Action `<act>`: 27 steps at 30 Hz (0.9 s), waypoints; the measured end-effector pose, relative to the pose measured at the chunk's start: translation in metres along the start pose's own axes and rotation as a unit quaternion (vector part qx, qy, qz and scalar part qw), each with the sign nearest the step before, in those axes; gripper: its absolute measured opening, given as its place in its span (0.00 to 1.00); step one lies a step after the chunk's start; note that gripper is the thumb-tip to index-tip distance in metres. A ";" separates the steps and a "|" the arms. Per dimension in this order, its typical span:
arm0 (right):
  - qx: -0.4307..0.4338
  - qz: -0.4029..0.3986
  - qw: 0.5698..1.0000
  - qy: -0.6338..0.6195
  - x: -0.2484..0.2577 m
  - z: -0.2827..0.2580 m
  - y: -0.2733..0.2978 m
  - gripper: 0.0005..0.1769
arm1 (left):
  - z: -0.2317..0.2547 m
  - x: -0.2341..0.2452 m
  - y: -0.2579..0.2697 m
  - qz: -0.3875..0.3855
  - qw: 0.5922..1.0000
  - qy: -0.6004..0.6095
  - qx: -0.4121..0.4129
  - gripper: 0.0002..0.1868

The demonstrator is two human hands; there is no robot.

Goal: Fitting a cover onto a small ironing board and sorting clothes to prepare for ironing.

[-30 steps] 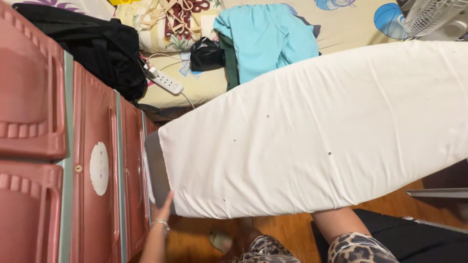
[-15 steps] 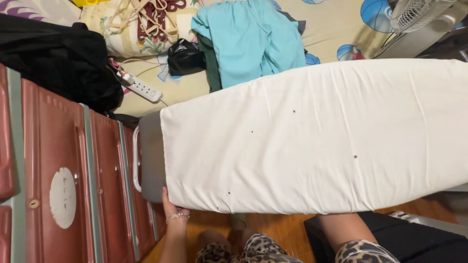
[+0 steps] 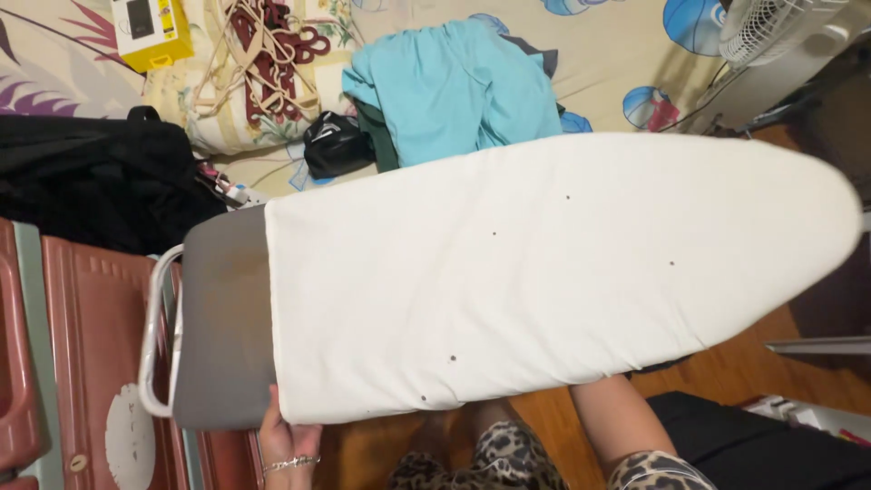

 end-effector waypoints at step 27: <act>-0.051 -0.013 0.999 0.011 -0.005 -0.115 -0.231 0.38 | -0.090 -0.056 -0.002 0.013 0.991 -0.008 -0.136 0.29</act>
Point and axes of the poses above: each hand's wrist, its own y-axis away from the middle knuckle, its own x-axis out of the back of the hand, z = x × y, the point moved 5 cm from there along -y, towards the middle knuckle, and after that the axes turned 11 degrees about -z, right-handed, at the moved point
